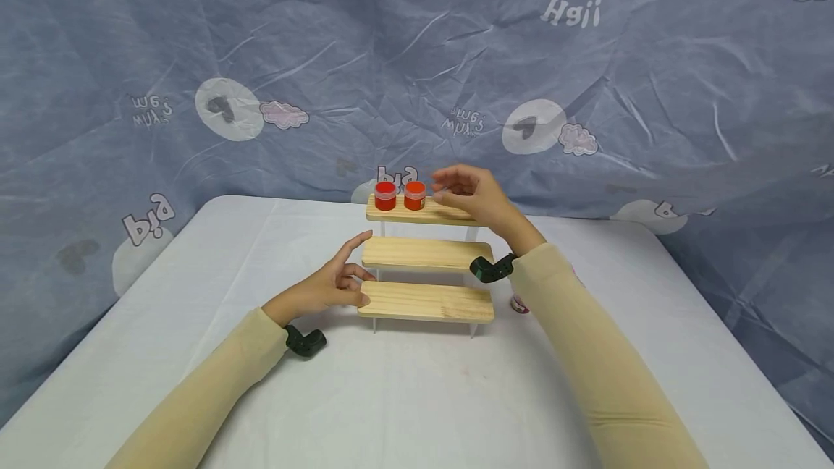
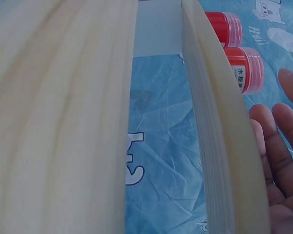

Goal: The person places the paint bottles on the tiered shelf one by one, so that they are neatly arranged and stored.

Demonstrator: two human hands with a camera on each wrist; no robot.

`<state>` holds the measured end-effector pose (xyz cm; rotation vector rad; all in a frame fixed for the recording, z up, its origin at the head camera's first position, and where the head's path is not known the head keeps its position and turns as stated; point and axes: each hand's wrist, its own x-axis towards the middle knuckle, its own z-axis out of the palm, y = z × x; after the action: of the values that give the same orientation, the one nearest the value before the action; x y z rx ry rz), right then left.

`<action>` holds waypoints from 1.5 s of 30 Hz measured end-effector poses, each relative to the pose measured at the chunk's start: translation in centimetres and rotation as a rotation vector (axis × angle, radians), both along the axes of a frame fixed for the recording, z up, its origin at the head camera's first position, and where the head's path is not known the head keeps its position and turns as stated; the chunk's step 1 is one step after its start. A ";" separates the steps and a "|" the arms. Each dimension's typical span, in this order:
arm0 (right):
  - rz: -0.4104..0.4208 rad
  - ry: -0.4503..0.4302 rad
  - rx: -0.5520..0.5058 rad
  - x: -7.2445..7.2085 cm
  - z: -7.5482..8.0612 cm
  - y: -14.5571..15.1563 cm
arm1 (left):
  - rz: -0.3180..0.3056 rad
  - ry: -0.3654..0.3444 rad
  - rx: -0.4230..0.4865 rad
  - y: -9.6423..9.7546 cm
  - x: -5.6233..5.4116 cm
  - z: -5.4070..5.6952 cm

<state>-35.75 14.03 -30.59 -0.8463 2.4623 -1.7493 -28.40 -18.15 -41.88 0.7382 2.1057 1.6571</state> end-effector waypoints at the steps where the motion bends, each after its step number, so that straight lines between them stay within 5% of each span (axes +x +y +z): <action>1: -0.001 -0.005 0.003 0.1 0.0 0.2 | -0.001 -0.001 0.000 0.0 0.0 0.0; 16: 0.050 -0.083 -0.039 1.5 -0.3 4.6 | 0.012 -0.010 -0.008 0.1 0.1 0.1; 24: 0.074 -0.030 -0.085 3.6 -0.5 7.5 | 0.003 -0.021 0.010 0.2 0.1 -0.1; 35: -0.002 0.025 0.102 6.8 -1.7 11.3 | 0.012 -0.028 0.003 0.2 0.0 0.1; 45: -0.098 0.046 0.170 7.3 -4.9 15.4 | 0.018 -0.017 -0.008 0.1 0.0 0.1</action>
<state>-28.45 29.44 -35.48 -0.7726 2.6780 -1.5337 -28.38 -18.01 -41.75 0.7018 2.1126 1.6571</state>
